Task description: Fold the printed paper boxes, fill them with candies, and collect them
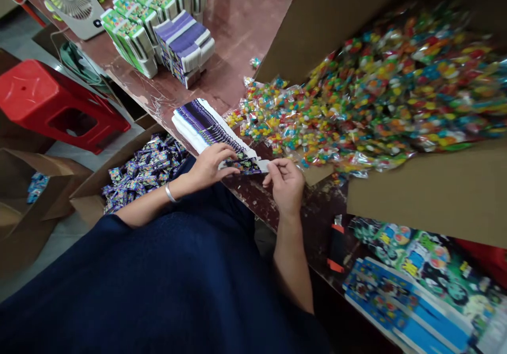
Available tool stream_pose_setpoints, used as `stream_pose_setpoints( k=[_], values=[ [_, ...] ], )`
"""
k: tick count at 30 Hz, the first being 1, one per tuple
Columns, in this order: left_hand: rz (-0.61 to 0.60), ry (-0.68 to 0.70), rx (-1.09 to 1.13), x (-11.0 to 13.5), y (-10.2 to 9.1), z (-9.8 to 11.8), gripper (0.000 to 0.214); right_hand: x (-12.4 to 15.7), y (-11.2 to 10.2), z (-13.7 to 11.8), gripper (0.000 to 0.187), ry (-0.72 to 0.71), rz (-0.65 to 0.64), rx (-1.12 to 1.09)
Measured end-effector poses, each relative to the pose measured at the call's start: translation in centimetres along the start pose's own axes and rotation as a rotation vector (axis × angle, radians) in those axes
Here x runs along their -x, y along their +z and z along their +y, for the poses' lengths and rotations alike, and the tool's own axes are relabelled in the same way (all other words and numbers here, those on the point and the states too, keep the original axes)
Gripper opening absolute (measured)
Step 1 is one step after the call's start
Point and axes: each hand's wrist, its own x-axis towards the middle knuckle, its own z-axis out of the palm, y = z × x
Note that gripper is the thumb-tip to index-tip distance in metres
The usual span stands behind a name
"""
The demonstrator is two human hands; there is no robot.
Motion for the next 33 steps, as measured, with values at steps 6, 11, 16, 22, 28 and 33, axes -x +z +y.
stream_pose_setpoints(
  k=[6, 11, 16, 22, 28, 33],
  values=[
    [-0.445, -0.218, 0.897, -0.6, -1.5, 1.3, 0.032, 1.6, 0.5, -3.5, 0.024, -0.069, -0.035, -0.029],
    [-0.532, -0.337, 1.358, -0.1, -0.2, 1.3, 0.054, 2.9, 0.6, -4.4, 0.028, -0.248, 0.040, 0.186],
    [-0.461, -0.362, 1.395, -0.1, -0.3, 1.2, 0.059, 4.0, 0.3, -4.5, 0.041, -0.301, -0.155, 0.352],
    [-0.496, -0.318, 1.210, 0.2, -0.3, 1.5, 0.049, 3.5, 0.1, -4.3, 0.029, -0.079, -0.336, 0.110],
    [-0.183, -0.350, 1.158, 0.2, 0.5, 1.7, 0.044, 3.3, 1.1, -3.3, 0.048, -0.081, -0.046, -0.040],
    [0.095, -0.407, 1.131, 0.4, 2.5, 2.1, 0.045, 4.3, 3.5, -1.9, 0.029, -0.039, -0.012, 0.014]
  ],
)
